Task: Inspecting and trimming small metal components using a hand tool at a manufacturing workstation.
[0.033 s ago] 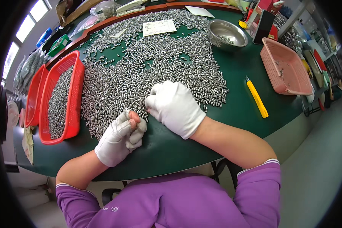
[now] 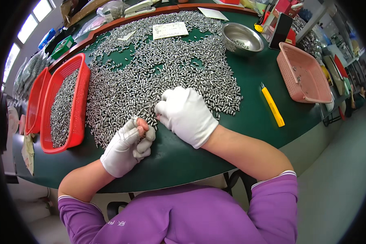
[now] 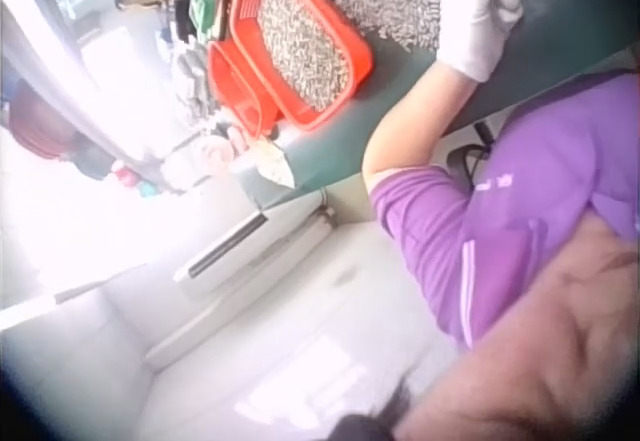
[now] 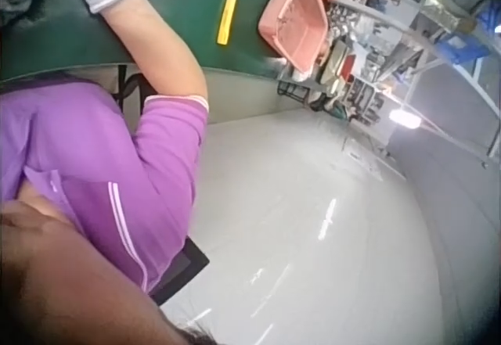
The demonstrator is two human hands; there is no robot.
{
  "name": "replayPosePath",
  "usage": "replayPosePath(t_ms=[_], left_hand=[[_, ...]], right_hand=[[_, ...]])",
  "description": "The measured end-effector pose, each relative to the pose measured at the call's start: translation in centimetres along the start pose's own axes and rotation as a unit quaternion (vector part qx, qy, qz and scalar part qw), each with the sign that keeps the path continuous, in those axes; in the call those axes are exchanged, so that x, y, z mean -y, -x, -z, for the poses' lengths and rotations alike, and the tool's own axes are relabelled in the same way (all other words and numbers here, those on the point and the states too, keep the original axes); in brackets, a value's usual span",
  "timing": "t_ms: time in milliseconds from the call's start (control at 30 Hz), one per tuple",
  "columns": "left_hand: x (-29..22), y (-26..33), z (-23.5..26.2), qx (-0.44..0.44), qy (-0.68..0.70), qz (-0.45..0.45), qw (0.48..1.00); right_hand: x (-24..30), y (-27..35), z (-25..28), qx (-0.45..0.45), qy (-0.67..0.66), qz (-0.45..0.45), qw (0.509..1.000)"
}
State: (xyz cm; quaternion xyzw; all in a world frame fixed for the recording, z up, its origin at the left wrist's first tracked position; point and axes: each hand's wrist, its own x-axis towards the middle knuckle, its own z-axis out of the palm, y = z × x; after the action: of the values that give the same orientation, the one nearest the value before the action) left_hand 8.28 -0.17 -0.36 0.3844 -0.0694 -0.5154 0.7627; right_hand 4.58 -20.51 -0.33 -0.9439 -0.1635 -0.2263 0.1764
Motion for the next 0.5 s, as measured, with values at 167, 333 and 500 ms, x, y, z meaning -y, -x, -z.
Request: replayPosePath(t_ms=[167, 333, 500], left_hand=[[0.0, 0.5, 0.9, 0.01, 0.043, 0.004, 0.999], [-0.4, 0.6, 0.7, -0.009, 0.025, -0.002, 1.0], [-0.4, 0.4, 0.3, -0.048, 0.005, -0.009, 0.999]], right_hand=[[0.8, -0.5, 0.8, -0.032, -0.071, -0.019, 0.997], [3.0, -1.5, 2.6, 0.097, -0.277, -0.155, 0.943], [3.0, -1.4, 1.8, 0.111, -0.352, -0.188, 0.91]])
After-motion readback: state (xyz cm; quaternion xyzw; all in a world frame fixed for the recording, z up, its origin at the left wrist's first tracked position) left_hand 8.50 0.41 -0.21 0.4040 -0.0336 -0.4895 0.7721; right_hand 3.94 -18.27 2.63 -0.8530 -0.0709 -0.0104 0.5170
